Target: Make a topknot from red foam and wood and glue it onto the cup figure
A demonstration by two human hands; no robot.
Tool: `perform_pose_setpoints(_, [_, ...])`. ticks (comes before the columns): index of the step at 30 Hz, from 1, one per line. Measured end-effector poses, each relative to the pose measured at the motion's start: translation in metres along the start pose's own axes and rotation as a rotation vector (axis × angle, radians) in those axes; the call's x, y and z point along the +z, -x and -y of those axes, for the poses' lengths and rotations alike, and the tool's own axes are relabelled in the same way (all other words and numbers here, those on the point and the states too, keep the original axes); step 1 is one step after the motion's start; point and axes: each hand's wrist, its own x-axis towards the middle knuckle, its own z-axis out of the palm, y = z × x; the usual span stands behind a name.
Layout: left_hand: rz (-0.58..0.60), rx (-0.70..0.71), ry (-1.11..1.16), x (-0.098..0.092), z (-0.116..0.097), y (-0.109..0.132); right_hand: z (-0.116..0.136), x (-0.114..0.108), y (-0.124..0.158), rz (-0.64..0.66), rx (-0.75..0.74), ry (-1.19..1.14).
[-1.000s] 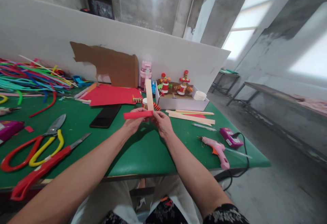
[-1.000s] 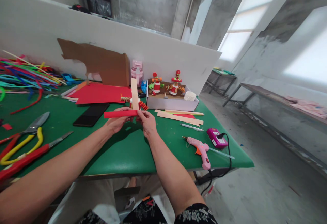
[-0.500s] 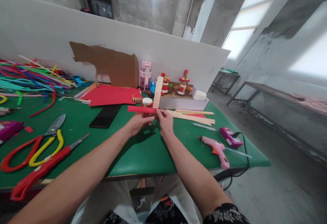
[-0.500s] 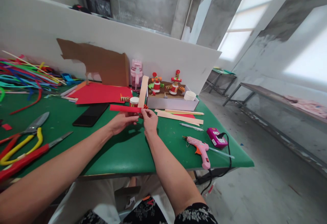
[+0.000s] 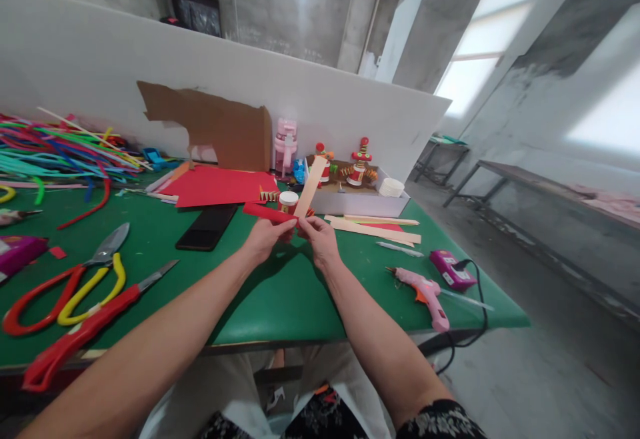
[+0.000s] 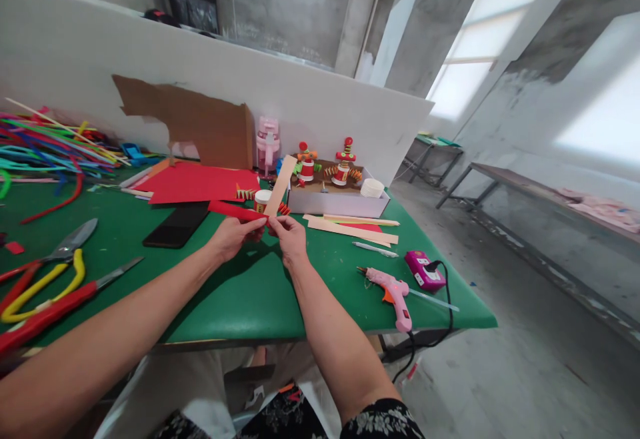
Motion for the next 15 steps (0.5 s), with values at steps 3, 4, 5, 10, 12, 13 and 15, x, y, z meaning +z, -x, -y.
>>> perform_pose_setpoints(3, [0.009,-0.066,0.054,0.001,-0.0025,0.0022,-0.0015,-0.0006,-0.0009,0.028,0.017,-0.024])
perform_pose_setpoints(4, [0.001,-0.075,0.073,0.0009,-0.0028,0.0024,-0.0019,-0.0006,-0.0009,0.04,0.026,-0.036])
perform_pose_setpoints(5, [-0.009,-0.078,0.085,0.0006,-0.0029,0.0022,-0.0021,-0.0004,-0.0008,0.052,0.039,-0.047])
perform_pose_setpoints(10, [-0.016,0.007,0.031,-0.0008,-0.0002,-0.0004,-0.0008,0.0012,0.0009,0.064,0.094,-0.044])
perform_pose_setpoints(12, [-0.01,0.001,0.023,-0.0007,0.0017,-0.0015,-0.0005,0.0013,0.001,0.039,0.056,-0.036])
perform_pose_setpoints(13, [-0.001,-0.013,0.025,-0.0005,0.0027,-0.002,-0.0007,0.0013,0.0008,0.024,0.036,-0.037])
perform_pose_setpoints(15, [0.024,-0.025,0.022,-0.0002,0.0048,-0.0032,-0.0017,0.001,-0.0002,-0.002,0.017,-0.044])
